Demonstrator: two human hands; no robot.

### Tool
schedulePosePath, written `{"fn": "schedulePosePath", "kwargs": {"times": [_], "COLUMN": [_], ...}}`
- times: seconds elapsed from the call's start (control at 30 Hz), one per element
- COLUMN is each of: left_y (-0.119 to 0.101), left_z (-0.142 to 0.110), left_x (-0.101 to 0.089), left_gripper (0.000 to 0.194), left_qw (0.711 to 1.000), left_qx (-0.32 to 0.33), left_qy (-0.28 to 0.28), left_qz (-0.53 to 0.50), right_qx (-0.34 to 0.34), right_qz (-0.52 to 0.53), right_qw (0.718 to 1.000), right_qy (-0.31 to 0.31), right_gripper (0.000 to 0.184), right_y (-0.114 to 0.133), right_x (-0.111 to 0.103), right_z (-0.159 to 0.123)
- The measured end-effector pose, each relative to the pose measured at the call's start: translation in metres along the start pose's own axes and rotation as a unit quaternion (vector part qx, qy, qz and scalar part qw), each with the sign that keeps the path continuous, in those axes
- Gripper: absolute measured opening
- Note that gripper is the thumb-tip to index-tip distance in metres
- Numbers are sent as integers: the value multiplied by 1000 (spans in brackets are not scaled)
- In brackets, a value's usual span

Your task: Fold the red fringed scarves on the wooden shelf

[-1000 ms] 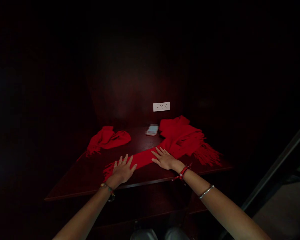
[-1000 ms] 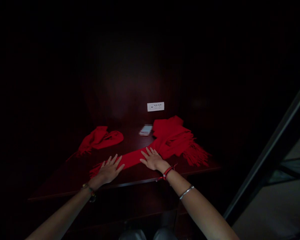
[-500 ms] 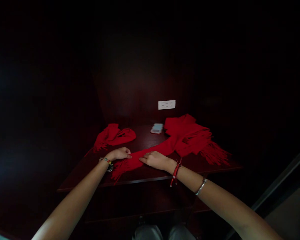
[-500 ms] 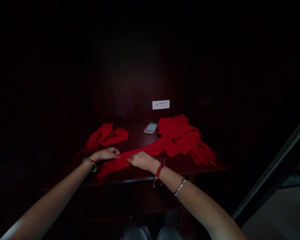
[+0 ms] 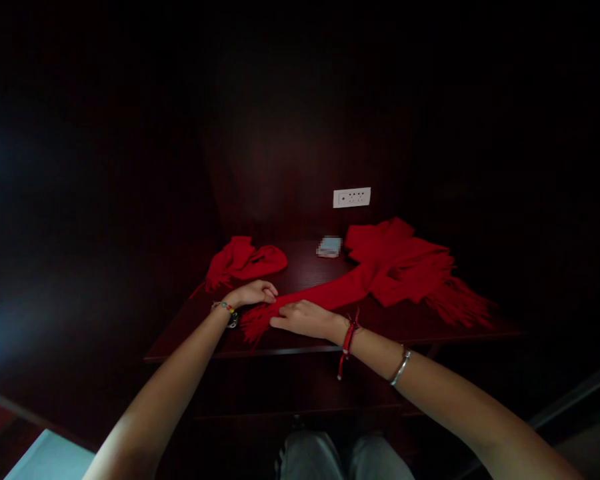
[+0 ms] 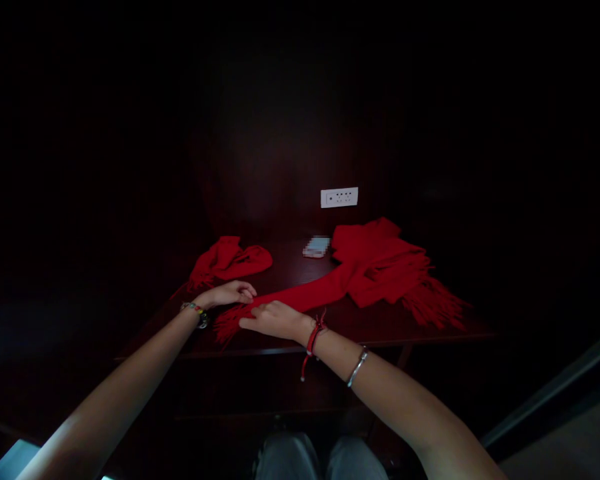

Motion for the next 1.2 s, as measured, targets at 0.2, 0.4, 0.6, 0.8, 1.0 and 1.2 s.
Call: {"fn": "schedulePosePath", "kwargs": {"times": [0.2,0.4,0.6,0.8,1.0,1.2], "left_y": [-13,-42,-136,-271,-283,-258], "left_z": [-3,-9,45,138,184,152], "left_x": [0,-16,-71,-58,31,74], "left_gripper": [34,22,29,38,48,48], "left_qw": [999,993,967,962,951,901], "left_qx": [37,62,105,172,172,221], "left_qy": [-5,-5,-43,-75,-166,-220], "left_qz": [-19,-99,-229,-197,195,302], "right_qx": [76,129,276,489,626,418], "right_qz": [76,161,95,28,3,4], "right_qw": [990,961,908,791,773,909], "right_qy": [-90,-185,-301,-367,-100,1], "right_gripper": [19,23,33,43,29,65], "right_y": [-24,-39,-110,-213,-241,-212], "right_x": [1,-31,-120,-174,-116,-110], "right_z": [-14,-24,-73,-198,-276,-234]}}
Point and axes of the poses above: each hand's wrist, its own z-axis towards the middle knuckle, its own x-axis out of the palm, y = z × x, the point moved 7 cm from there along z, towards the middle knuckle, and after that the axes turned 14 degrees about z, right-handed, at the moved point
